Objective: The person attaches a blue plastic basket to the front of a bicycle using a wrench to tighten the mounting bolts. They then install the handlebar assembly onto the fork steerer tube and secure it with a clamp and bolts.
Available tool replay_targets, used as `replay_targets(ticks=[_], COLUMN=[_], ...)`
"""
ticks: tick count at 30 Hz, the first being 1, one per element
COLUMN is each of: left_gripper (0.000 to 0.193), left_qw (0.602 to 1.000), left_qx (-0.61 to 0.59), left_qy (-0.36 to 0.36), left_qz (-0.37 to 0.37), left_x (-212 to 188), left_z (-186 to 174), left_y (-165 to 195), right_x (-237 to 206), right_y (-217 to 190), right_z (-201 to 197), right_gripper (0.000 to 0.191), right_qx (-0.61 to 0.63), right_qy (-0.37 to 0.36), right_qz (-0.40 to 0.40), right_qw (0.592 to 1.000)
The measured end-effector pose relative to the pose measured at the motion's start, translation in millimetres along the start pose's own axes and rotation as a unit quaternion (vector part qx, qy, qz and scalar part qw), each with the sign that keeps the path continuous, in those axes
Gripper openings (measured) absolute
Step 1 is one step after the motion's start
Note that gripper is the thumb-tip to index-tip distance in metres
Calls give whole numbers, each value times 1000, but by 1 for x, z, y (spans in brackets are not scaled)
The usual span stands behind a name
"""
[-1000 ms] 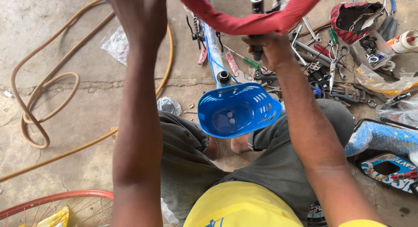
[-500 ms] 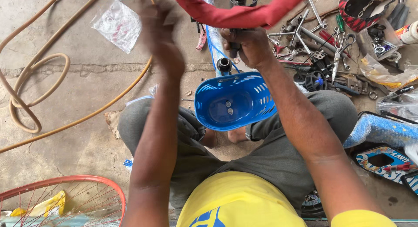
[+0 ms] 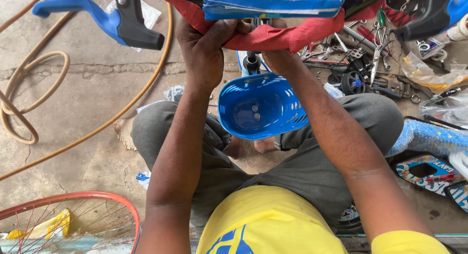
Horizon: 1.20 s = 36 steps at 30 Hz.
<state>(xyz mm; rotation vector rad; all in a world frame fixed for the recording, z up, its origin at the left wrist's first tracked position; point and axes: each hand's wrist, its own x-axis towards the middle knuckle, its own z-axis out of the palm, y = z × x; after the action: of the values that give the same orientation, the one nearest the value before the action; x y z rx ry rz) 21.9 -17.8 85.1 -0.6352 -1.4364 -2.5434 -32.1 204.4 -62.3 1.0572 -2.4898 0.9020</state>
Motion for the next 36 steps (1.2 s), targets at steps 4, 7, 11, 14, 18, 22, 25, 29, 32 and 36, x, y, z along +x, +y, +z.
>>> replay_targets(ticks=[4,7,11,14,18,22,25,29,32,36], left_gripper=[7,9,32,54,63,64,64,59,53,44], left_qw=[999,996,967,952,965,967,957,974,977,968], left_qx=[25,84,255,303,252,228,234,180,173,180], left_qy=[22,24,11,-34,-41,-53,-81,-92,-69,-17], left_qz=[-2,12,13,-17,-67,-105,-151,-103,-101,-173], left_x=[-3,-7,-12,-13,-11,-12,-13,-10,-10,-18], left_z=[-3,-3,-7,-12,-13,-14,-14,-12,-9,-7], left_y=[-5,-6,-7,-12,-25,-29,-29,-34,-42,-49], right_x=[1,8,14,10,-4,-5,8,25,24,9], right_y=[-8,-19,-25,-18,0,1,-14,-34,-34,-11], right_z=[-5,-13,-18,-15,-7,-6,-14,-29,-32,-29], right_gripper=[36,37,28,21,15,21,25,45,42,29], right_qx=[85,-15,120,400,167,289,547,546,476,247], right_qy=[-32,-19,-34,-49,-55,-86,-70,-58,-103,-201], right_qz=[12,-21,24,155,119,234,218,215,236,278], right_qw=[996,999,992,902,977,924,805,807,841,906])
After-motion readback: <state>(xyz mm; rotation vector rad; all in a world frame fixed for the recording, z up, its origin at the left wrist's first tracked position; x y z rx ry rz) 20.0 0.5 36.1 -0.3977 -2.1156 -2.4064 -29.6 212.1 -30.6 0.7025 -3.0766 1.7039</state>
